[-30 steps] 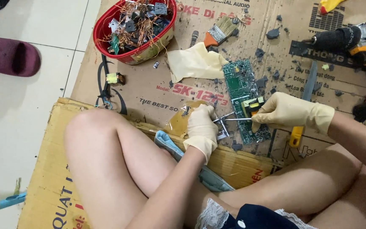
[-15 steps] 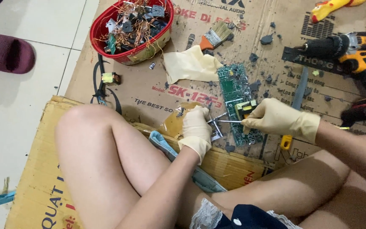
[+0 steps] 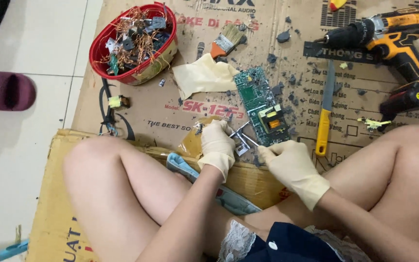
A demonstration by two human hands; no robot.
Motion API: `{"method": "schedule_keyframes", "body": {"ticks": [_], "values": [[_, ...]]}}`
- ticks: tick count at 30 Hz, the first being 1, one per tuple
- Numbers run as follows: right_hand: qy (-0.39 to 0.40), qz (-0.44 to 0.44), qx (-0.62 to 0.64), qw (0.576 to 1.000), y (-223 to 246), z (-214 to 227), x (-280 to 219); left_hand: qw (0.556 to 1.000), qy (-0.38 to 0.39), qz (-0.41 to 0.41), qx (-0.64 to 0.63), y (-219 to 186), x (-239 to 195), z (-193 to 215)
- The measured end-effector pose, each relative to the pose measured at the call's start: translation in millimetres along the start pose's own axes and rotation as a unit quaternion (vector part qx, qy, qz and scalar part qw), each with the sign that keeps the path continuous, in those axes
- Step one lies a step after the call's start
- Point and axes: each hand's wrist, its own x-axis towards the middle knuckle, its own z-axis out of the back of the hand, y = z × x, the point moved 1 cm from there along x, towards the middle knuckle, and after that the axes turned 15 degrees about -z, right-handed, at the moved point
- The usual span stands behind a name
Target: The person sits on the floor and uses a knife and a power drill to disassemble a small electronic component, likely a transformer, from a circuit board. They scrape and pry at the component and then use the drill to remove parts, placing the debris into a red container.
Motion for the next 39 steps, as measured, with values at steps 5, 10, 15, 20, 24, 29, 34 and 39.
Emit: {"method": "schedule_keyframes", "body": {"ticks": [5, 10, 15, 20, 24, 29, 34, 39], "values": [[-0.008, -0.006, 0.035, 0.999, -0.2, 11.2, -8.3, 1.0, 0.001, 0.005, -0.002, -11.8, -3.9, 12.1], [-0.003, 0.024, 0.134, 0.991, 37.6, 5.9, 0.4, 1.0, -0.01, 0.001, -0.014, -8.2, -5.4, 10.4], [-0.021, 0.016, 0.093, 0.995, 48.3, -36.1, 61.1, 0.994, -0.067, -0.052, -0.069, -15.2, -20.1, 11.8], [0.012, 0.003, 0.269, 0.963, 49.0, -28.0, 22.2, 0.991, -0.084, -0.068, -0.079, -8.3, -23.8, 12.4], [-0.008, 0.088, 0.218, 0.972, 39.9, -16.5, 22.8, 0.989, -0.086, -0.05, -0.113, -19.3, -44.7, 21.2], [-0.011, 0.125, 0.262, 0.957, 26.0, -1.9, -17.9, 0.98, -0.088, -0.074, -0.16, -29.5, -64.4, 39.9], [0.009, 0.142, 0.304, 0.942, 6.8, -4.2, -33.4, 0.969, -0.103, -0.115, -0.192, -26.1, -74.1, 40.2], [0.038, 0.135, 0.384, 0.913, -3.2, 8.7, -70.8, 0.966, -0.082, -0.114, -0.218, -33.6, -86.8, 44.6]]}}
